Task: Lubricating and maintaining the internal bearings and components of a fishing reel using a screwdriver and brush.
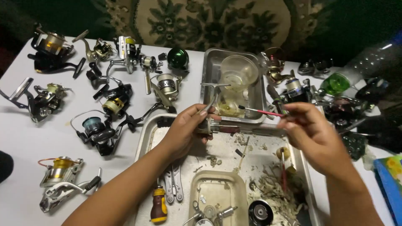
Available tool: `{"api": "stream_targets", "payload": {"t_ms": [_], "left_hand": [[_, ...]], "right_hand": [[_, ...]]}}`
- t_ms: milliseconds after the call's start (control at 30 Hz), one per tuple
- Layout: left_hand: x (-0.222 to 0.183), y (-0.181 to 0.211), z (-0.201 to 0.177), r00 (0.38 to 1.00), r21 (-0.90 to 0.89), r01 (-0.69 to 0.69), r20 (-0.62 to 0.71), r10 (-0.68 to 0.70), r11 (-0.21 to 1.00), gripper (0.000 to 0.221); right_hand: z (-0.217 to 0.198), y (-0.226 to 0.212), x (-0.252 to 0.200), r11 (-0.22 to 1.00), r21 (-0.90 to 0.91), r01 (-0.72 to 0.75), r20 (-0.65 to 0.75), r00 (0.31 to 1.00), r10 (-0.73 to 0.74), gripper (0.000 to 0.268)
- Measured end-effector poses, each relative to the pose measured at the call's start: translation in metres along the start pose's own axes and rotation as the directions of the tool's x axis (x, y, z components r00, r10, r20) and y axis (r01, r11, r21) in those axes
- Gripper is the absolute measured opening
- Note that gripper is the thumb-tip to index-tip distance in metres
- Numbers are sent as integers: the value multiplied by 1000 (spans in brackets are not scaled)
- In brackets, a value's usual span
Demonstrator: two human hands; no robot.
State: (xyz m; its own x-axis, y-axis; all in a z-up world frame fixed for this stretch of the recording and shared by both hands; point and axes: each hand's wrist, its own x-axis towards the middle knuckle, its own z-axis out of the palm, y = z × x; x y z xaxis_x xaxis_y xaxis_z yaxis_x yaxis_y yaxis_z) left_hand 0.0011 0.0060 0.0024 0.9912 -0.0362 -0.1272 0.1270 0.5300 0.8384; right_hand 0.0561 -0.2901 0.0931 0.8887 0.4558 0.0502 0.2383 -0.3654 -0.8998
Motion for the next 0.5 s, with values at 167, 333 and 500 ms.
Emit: {"api": "stream_targets", "payload": {"t_ms": [167, 333, 500], "left_hand": [[-1, -6, -13, 998, 52, 50, 28, -52, 997, 14], [-5, -4, -5, 988, 75, 150, 21, -152, 986, 15], [-7, -3, -3, 983, 79, 177, 35, -180, 981, 17]], "right_hand": [[-9, -16, -11, 851, -525, -19, -4, 1000, 20, 43], [-1, -9, -13, 753, -644, 133, 123, 990, -70, 32], [9, -14, -16, 697, -603, 388, 240, 921, -306, 28]]}}
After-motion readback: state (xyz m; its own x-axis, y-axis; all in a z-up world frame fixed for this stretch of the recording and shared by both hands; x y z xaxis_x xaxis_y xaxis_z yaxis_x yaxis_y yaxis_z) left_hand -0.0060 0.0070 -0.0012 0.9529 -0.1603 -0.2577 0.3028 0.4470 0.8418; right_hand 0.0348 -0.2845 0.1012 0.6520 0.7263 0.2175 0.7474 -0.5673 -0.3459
